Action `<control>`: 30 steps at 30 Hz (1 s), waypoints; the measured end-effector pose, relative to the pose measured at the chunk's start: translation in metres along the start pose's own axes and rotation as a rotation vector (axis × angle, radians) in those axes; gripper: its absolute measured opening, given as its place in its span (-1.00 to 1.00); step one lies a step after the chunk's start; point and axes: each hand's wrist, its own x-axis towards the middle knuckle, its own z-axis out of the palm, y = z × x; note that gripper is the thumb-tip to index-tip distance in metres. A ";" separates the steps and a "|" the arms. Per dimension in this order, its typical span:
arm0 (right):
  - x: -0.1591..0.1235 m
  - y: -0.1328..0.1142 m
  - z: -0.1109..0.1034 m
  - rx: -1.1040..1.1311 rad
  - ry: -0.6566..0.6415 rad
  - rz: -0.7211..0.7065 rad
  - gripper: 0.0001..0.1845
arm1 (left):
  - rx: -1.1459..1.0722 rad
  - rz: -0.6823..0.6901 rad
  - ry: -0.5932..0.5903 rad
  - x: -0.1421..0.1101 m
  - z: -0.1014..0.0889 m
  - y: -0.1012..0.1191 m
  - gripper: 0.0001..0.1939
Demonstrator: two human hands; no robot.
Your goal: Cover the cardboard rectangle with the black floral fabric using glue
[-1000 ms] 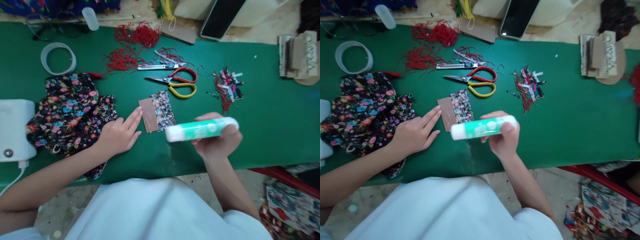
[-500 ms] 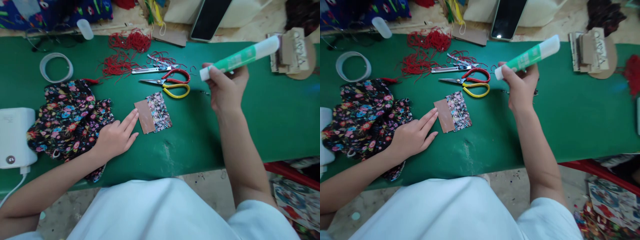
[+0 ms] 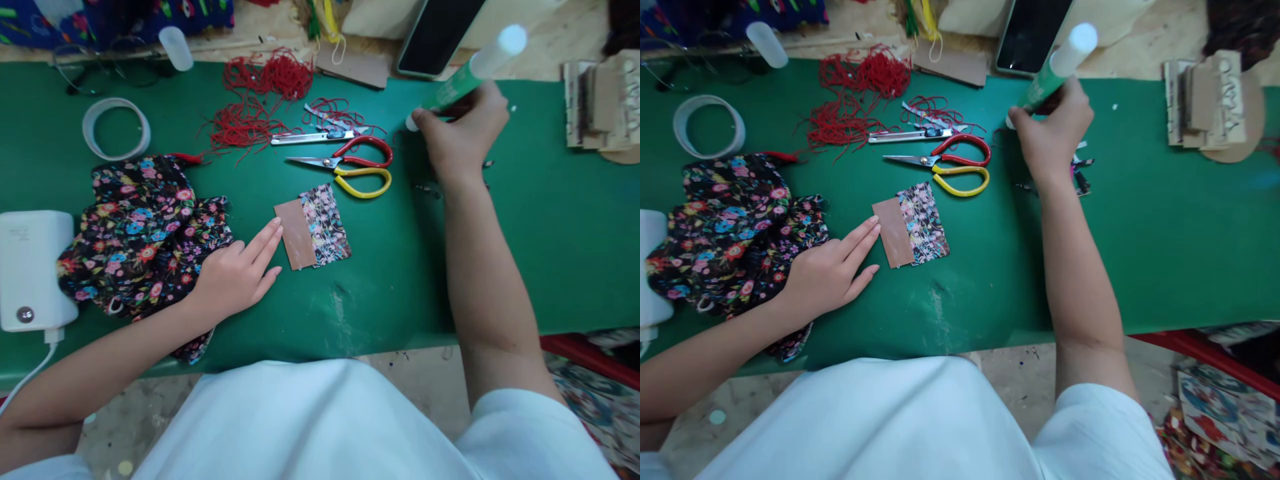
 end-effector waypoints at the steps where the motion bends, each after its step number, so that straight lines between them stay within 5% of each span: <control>1: -0.005 0.000 -0.002 -0.008 0.025 -0.006 -0.31 | 0.005 0.002 0.008 0.000 0.000 0.000 -0.46; 2: -0.012 -0.002 -0.005 -0.025 0.077 -0.024 -0.24 | 0.008 0.003 0.015 0.000 0.000 0.000 -0.46; 5: -0.057 -0.016 -0.016 -0.090 0.262 -0.156 -0.53 | 0.009 0.006 0.021 0.001 0.000 0.000 -0.46; 6: -0.079 -0.024 -0.020 -0.131 0.232 -0.248 -0.62 | 0.008 0.008 0.020 0.001 0.000 0.000 -0.46; 9: -0.150 -0.051 -0.027 -0.324 -0.156 -0.511 -0.64 | 0.009 0.010 0.025 0.001 0.000 -0.001 -0.46; 11: -0.192 -0.067 -0.024 -0.381 -0.263 -0.608 -0.54 | 0.011 0.010 0.033 0.001 0.000 -0.001 -0.46; 14: -0.229 -0.083 -0.013 -0.399 -0.259 -0.618 -0.46 | 0.007 0.010 0.040 0.001 0.000 -0.001 -0.45; 30: -0.237 -0.108 -0.005 -0.511 -0.302 -0.518 -0.75 | -0.066 -0.024 0.004 0.000 0.003 -0.002 -0.43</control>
